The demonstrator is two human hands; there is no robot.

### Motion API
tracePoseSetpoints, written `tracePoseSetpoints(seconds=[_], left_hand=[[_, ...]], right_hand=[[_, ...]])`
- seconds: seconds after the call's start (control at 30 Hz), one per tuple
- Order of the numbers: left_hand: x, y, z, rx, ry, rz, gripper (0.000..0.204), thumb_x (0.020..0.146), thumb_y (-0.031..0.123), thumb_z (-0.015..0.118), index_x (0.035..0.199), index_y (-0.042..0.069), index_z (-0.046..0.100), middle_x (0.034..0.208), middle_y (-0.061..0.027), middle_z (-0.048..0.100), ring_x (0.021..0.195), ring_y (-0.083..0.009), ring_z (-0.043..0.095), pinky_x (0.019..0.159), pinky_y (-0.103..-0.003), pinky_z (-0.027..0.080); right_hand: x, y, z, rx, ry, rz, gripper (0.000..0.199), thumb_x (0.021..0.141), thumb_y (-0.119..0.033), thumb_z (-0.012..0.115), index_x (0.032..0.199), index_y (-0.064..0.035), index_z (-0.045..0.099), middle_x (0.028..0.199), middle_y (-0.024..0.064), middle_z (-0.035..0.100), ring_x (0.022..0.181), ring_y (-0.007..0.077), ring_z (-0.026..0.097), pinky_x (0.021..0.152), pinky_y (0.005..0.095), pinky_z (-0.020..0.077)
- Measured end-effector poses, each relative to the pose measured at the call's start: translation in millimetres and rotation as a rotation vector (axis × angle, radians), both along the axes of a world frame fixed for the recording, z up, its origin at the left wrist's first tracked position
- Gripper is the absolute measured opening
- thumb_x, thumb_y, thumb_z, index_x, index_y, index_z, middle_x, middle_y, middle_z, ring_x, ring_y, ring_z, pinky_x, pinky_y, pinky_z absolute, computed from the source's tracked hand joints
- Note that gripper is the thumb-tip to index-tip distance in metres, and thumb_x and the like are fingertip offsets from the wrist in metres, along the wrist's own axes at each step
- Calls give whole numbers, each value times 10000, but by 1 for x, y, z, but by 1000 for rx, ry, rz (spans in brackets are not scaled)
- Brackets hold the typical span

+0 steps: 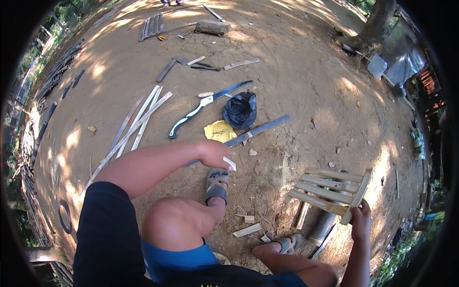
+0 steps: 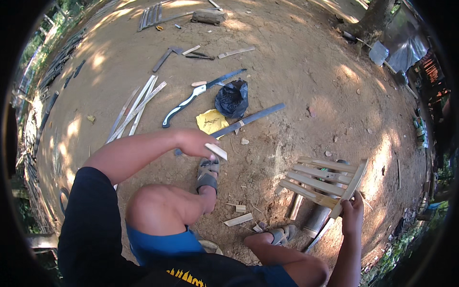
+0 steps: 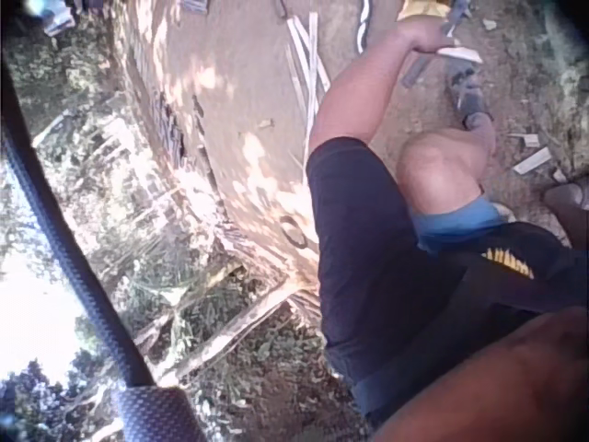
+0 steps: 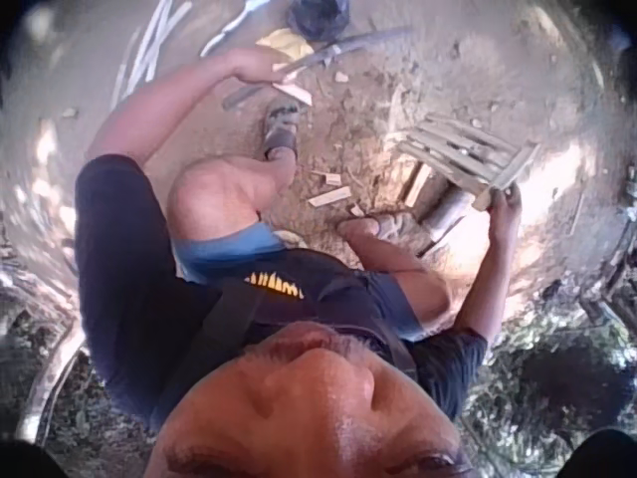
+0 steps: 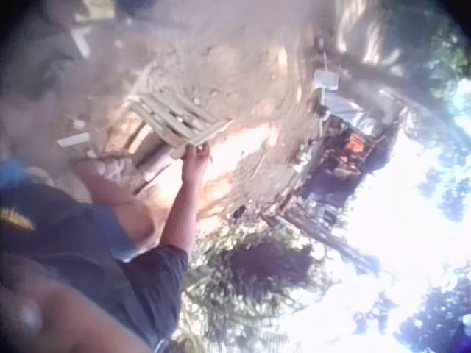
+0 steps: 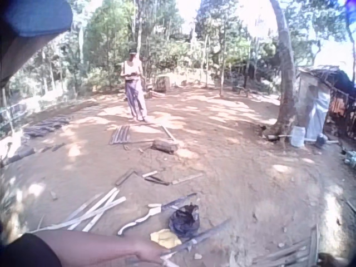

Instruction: The person measures, assembles, and secures bamboo slats and wood frames using a measuring tape, an axe, and small pins while working on the ground outdoors.

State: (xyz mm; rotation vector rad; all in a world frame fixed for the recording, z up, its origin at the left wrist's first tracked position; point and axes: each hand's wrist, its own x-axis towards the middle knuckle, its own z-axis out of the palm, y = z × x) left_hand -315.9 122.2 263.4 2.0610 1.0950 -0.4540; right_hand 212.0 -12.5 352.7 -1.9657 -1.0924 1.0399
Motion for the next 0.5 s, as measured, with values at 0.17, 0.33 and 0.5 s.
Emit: tracePoseSetpoints(seconds=[0.17,0.33,0.5], left_hand=[[-83,170,-125,212,368,377,658,943,474,660,1434,48,561,1328,-201,662,1239,-377,622,1065,-448,484],[-88,255,-186,333,162,657,561,952,404,656,1372,35,617,1334,-198,662,1223,-378,632,1043,-456,496],[-80,349,-228,370,148,723,523,955,381,646,1359,49,637,1371,-192,646,1262,-364,612,1071,-438,476]], right_hand=[[13,157,-43,-208,-470,398,619,898,-26,529,1501,34,404,761,109,658,651,187,626,604,364,495],[3,202,-50,-325,-669,516,593,920,-24,532,1494,-25,381,729,214,629,655,382,644,621,496,467],[22,186,-55,-345,-534,520,597,932,-4,496,1494,-1,297,848,256,648,732,406,682,625,495,517]])
